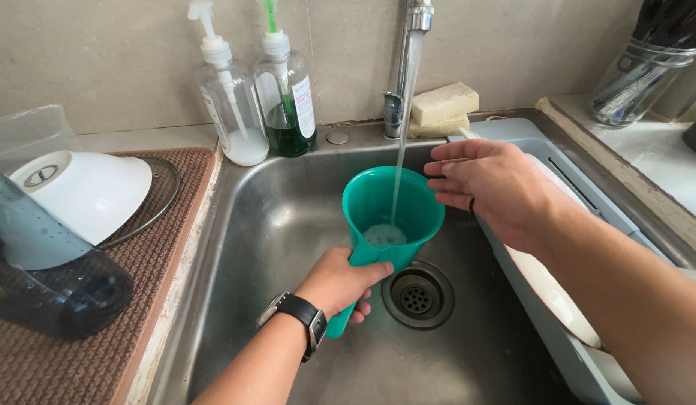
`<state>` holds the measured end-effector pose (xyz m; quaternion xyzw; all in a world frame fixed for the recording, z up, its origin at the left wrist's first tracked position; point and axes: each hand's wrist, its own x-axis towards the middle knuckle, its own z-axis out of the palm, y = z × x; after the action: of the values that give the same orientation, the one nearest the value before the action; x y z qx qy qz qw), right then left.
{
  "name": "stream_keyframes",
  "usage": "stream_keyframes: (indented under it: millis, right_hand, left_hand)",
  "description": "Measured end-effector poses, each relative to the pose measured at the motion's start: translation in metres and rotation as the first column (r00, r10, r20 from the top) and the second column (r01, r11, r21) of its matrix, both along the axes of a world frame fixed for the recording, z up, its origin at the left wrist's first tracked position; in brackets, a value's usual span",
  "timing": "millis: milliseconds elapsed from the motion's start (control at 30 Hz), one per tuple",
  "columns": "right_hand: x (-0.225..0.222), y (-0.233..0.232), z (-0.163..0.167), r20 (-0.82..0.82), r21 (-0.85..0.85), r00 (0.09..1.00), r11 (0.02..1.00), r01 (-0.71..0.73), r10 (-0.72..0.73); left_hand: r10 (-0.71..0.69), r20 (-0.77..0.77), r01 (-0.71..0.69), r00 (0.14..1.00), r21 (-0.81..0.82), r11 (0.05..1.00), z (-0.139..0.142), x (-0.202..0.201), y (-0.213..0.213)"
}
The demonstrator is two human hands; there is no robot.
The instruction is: The person unscrews the rear grille of a tower fan with a screwdriver and removes the cylindrical inner filter, setting the screwdriver on a shelf. They then pour detergent from a Surf pouch into a green scoop, fill the scoop with water at the kitchen sink, and carry the soapy water back toward the fan.
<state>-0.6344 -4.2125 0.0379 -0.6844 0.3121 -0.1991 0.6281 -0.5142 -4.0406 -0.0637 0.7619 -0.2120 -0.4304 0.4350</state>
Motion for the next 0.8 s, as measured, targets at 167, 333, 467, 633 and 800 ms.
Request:
stream_keyframes:
  millis: [167, 333, 467, 633, 800]
  right_hand:
    - [-0.0027, 0.0001, -0.0013, 0.007, -0.006, 1.000, 1.000, -0.004, 0.004]
    - [-0.0037, -0.0019, -0.0020, 0.017, 0.004, 1.000, 1.000, -0.019, 0.019]
    - [-0.0041, -0.0037, -0.0024, 0.016, 0.003, 1.000, 1.000, -0.023, 0.023]
    - [-0.0055, -0.0065, -0.0031, 0.050, 0.003, 0.998, 0.999, -0.040, 0.039]
    - [-0.0059, -0.0069, -0.0029, 0.044, -0.013, 0.998, 0.999, -0.045, 0.045]
  left_hand:
    - [-0.046, -0.006, 0.046, 0.999, -0.025, 0.999, -0.0033, 0.0036, -0.0023]
    - [-0.040, -0.087, 0.039, 0.995, -0.018, 0.999, -0.0024, 0.0027, -0.0019]
    - [-0.043, -0.101, 0.041, 0.994, -0.015, 0.999, -0.0004, 0.0024, -0.0008]
    - [-0.048, -0.067, 0.048, 0.997, -0.008, 0.999, 0.0001, 0.0023, -0.0015]
    - [-0.033, -0.085, 0.032, 0.996, -0.016, 0.999, -0.0002, 0.0017, -0.0015]
